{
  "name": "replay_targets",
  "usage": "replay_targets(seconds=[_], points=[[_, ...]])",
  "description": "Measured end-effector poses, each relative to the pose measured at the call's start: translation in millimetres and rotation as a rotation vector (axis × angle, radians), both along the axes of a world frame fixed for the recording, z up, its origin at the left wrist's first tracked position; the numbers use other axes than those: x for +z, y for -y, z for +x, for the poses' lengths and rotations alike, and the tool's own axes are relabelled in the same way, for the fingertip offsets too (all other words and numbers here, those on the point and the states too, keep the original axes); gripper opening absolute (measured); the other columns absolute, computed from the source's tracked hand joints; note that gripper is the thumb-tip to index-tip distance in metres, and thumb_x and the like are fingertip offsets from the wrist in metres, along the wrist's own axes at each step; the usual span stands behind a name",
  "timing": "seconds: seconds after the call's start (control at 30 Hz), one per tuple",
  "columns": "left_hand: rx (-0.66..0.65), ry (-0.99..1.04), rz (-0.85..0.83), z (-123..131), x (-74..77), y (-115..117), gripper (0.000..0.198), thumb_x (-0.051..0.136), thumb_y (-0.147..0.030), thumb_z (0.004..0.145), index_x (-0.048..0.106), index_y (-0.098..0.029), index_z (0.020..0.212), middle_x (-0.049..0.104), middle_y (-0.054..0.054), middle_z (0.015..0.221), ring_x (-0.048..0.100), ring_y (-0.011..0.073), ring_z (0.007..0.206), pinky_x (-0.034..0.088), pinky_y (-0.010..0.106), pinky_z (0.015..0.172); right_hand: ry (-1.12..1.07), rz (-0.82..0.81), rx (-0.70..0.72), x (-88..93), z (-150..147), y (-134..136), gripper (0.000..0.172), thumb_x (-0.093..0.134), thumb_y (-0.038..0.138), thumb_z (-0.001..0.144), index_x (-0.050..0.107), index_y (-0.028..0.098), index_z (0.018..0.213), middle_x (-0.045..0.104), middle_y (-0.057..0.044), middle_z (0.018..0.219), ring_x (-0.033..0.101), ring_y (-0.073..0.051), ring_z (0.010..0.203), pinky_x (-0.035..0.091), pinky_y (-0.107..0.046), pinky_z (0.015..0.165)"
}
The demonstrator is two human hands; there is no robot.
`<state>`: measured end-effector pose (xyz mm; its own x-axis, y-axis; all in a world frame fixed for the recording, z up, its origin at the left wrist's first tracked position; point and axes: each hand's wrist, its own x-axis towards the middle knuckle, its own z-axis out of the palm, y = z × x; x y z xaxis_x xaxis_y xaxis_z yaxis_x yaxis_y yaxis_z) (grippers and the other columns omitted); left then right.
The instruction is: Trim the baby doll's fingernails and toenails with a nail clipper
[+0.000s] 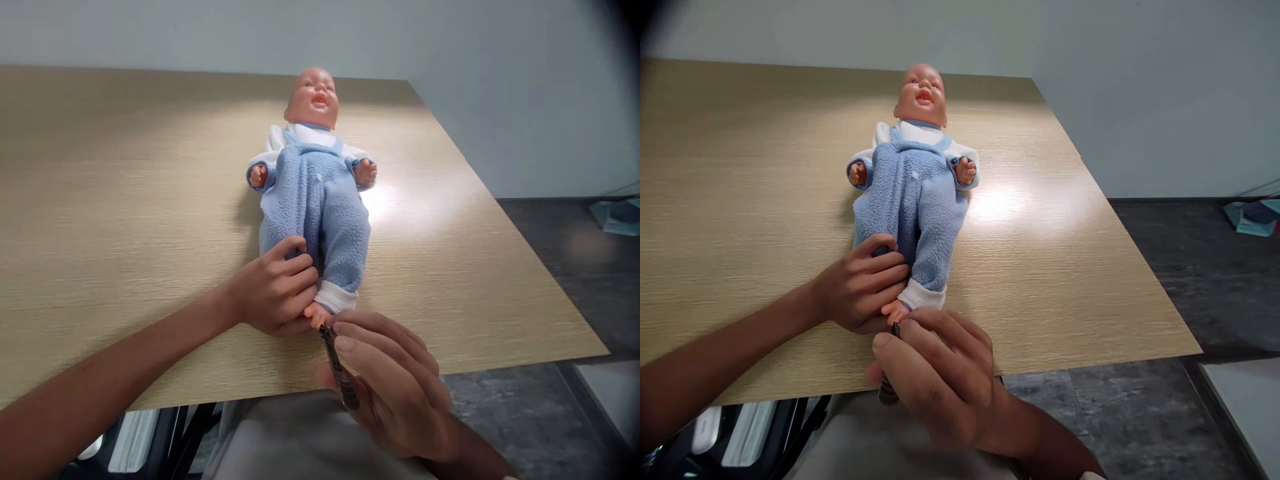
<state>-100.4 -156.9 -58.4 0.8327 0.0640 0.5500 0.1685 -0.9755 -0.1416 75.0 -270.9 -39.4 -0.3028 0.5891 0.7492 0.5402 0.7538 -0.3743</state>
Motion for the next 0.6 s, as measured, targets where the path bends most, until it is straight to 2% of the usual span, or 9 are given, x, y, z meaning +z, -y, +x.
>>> replay_targets(seconds=[0.1,0.2,0.43,0.6], points=[[0.001,0.006,0.003,-0.1,-0.2,-0.3,0.044,0.036,-0.039,0.093,0.055,-0.014,0.062,0.057,0.007,0.066,0.048,0.0157,0.067,0.045,0.043,0.081,-0.015,0.024,-0.001,2.4,-2.3,-3.0,0.020,0.065,0.010,0.086,0.059,0.005,0.104,0.068,-0.011,0.093,0.065,-0.019,0.097,0.058,-0.033,0.081],[0.001,0.014,0.010,-0.8,-0.3,-0.8,0.045,0.037,-0.041,0.092,0.055,-0.014,0.061,0.056,0.007,0.066,0.048,0.0158,0.067,0.045,0.043,0.081,-0.009,0.019,-0.004,5.7,-3.4,-4.7,0.027,0.067,0.015,0.087,0.058,0.004,0.109,0.068,-0.011,0.093,0.064,-0.019,0.096,0.058,-0.032,0.080],[0.002,0.013,0.022,-1.2,-1.5,-1.1,0.044,0.040,-0.042,0.093,0.056,-0.014,0.063,0.057,0.006,0.066,0.049,0.0157,0.068,0.046,0.043,0.082,0.034,0.004,0.035,9.3,-2.7,-3.6,0.024,0.065,0.010,0.086,0.058,0.005,0.108,0.067,-0.010,0.089,0.064,-0.021,0.090,0.057,-0.035,0.073],[0.010,0.006,0.028,-1.3,-3.4,-1.4,0.043,0.042,-0.043,0.092,0.056,-0.014,0.063,0.057,0.006,0.068,0.048,0.0154,0.068,0.046,0.043,0.082,0.026,0.002,0.012,7.2,-4.6,-6.8,0.033,0.069,0.013,0.084,0.058,0.004,0.113,0.068,-0.009,0.098,0.062,-0.019,0.093,0.055,-0.034,0.078]])
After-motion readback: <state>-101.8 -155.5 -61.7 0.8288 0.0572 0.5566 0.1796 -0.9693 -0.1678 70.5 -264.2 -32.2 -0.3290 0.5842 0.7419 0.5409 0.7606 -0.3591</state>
